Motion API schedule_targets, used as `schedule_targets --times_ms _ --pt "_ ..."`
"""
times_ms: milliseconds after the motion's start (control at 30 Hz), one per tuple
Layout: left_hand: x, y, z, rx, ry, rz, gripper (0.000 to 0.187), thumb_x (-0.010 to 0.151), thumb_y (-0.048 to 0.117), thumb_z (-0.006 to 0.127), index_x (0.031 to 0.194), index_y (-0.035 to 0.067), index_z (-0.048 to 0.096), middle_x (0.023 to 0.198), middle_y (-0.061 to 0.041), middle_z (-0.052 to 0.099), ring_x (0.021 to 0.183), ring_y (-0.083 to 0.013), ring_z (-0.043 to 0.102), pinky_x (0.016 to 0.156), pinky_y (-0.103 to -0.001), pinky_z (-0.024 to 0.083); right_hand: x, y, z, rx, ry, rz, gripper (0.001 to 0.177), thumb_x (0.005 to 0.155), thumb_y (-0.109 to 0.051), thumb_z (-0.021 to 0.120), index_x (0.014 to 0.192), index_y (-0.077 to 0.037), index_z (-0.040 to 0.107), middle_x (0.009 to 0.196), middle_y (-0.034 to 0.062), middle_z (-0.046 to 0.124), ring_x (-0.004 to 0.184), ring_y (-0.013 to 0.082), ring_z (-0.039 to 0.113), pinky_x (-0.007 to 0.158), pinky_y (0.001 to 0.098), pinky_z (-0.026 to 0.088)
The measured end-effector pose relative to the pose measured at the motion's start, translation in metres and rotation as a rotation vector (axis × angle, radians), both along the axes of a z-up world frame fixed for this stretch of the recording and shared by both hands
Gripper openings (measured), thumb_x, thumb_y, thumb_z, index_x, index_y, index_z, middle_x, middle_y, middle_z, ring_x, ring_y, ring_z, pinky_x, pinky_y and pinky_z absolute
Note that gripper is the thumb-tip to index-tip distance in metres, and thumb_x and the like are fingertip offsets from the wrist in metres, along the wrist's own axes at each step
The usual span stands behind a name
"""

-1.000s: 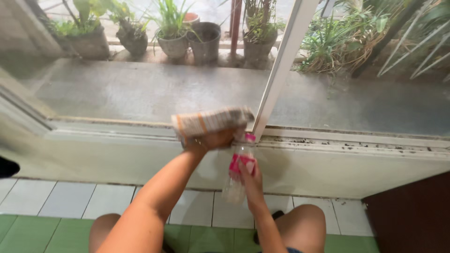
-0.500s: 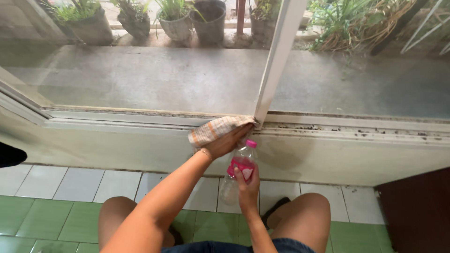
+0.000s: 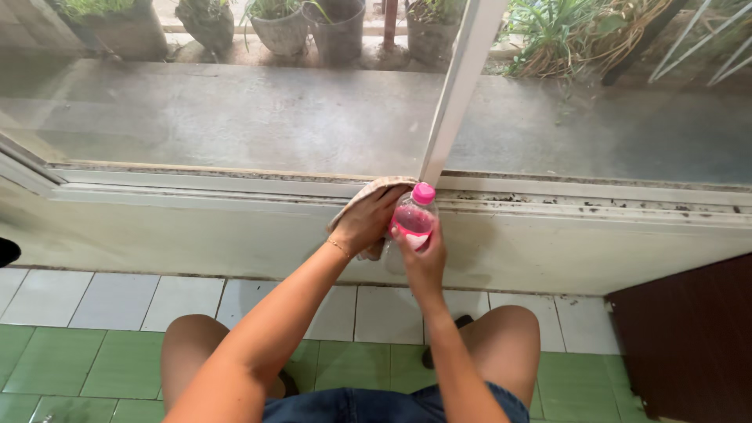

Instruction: The person wipes the glass pane and the white frame of a window using a cloth and liquid from a bottle.

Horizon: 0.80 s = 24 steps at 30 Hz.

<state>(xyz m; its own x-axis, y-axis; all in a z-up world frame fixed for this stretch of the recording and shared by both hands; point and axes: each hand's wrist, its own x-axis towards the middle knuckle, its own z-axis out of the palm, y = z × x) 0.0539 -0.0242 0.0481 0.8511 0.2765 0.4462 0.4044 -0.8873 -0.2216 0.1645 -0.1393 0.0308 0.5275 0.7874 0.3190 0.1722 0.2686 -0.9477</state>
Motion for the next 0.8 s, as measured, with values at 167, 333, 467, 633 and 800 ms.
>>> schedule_targets --times_ms 167,333,467,633,800 --pt "-0.022 0.011 -0.015 -0.214 -0.109 0.085 0.056 0.07 0.017 0.073 0.125 0.006 0.067 0.144 -0.011 0.054 0.13 -0.0297 0.046 0.111 -0.039 0.04 -0.003 0.016 0.018 -0.058 -0.361 0.062 0.05 0.082 -0.022 0.084 0.12 -0.008 0.054 0.109 0.0119 0.072 0.103 0.0216 0.072 0.087 0.0348 0.056" --pt "-0.079 0.027 -0.05 0.021 -0.243 0.227 0.038 0.081 0.013 0.067 0.118 0.004 0.07 0.137 -0.008 0.061 0.128 -0.0274 0.053 0.114 -0.039 0.043 -0.032 0.054 0.018 -0.08 -0.456 0.199 0.048 0.082 -0.024 0.084 0.118 -0.01 0.056 0.109 0.0134 0.073 0.103 0.0278 0.075 0.085 0.0382 0.059" --pt "-0.113 0.016 -0.046 -0.049 -0.302 0.324 0.03 0.078 0.011 0.065 0.106 0.003 0.072 0.13 -0.012 0.061 0.126 -0.0318 0.053 0.113 -0.044 0.042 -0.067 0.073 0.011 -0.115 -0.591 0.224 0.053 0.078 -0.023 0.087 0.116 -0.008 0.054 0.112 0.0167 0.07 0.106 0.0367 0.069 0.086 0.0453 0.056" --pt "-0.096 0.003 -0.034 -0.143 -0.381 0.322 0.029 0.079 0.009 0.063 0.105 0.001 0.072 0.129 -0.015 0.062 0.118 -0.0347 0.055 0.106 -0.043 0.045 -0.051 0.07 0.016 -0.034 -0.585 0.224 0.06 0.074 -0.023 0.088 0.121 -0.008 0.054 0.112 0.0173 0.07 0.106 0.0365 0.069 0.087 0.0454 0.056" --pt "-0.034 0.003 -0.044 -0.299 -0.268 0.244 0.03 0.077 0.012 0.064 0.102 -0.002 0.071 0.123 -0.022 0.059 0.118 -0.0367 0.055 0.1 -0.045 0.048 0.004 0.05 0.027 -0.159 -0.611 0.176 0.061 0.075 -0.024 0.087 0.126 -0.01 0.056 0.108 0.0151 0.072 0.099 0.0333 0.073 0.082 0.0431 0.058"
